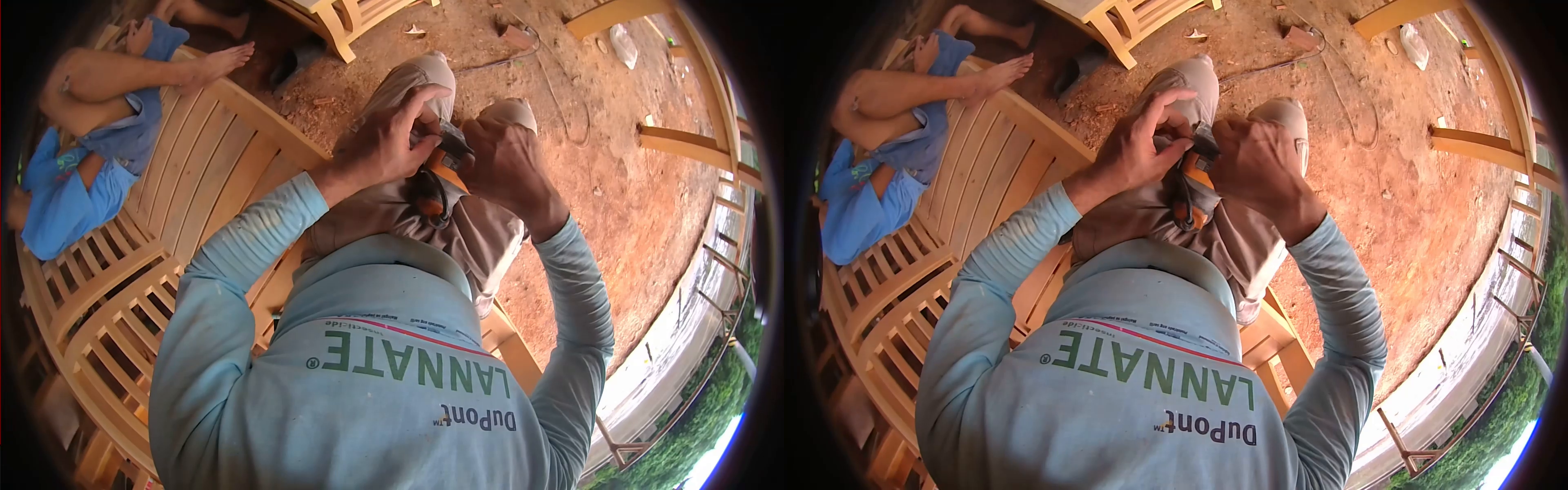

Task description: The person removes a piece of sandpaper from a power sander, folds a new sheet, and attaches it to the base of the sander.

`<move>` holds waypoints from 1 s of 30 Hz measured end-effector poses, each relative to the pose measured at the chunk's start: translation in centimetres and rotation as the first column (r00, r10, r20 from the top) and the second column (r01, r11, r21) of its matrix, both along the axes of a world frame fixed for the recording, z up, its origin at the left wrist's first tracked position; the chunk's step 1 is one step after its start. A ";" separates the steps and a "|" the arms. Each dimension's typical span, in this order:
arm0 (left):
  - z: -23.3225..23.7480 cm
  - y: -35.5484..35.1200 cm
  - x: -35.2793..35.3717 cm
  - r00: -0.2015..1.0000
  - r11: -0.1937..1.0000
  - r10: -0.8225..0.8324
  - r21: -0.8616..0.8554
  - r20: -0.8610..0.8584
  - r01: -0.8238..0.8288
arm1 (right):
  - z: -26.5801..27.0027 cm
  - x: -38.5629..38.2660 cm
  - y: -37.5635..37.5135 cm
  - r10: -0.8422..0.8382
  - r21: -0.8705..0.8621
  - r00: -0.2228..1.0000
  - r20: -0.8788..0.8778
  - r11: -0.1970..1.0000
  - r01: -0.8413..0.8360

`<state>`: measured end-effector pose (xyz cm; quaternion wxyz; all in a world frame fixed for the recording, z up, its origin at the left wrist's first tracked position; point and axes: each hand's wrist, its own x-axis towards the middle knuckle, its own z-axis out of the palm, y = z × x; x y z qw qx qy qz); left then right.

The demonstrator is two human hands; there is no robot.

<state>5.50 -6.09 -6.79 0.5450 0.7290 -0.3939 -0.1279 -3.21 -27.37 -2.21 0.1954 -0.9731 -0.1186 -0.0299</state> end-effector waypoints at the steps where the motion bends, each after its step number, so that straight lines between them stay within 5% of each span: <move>1: -0.1 -0.1 0.1 1.000 1.000 -0.003 -0.008 0.011 0.003 | 0.0 0.2 0.2 -0.001 -0.001 1.000 -0.002 1.000 0.001; 30: -0.3 0.2 0.2 0.998 1.000 -0.004 0.005 0.060 0.003 | -0.7 1.0 -0.5 0.093 0.066 0.995 0.043 0.993 -0.096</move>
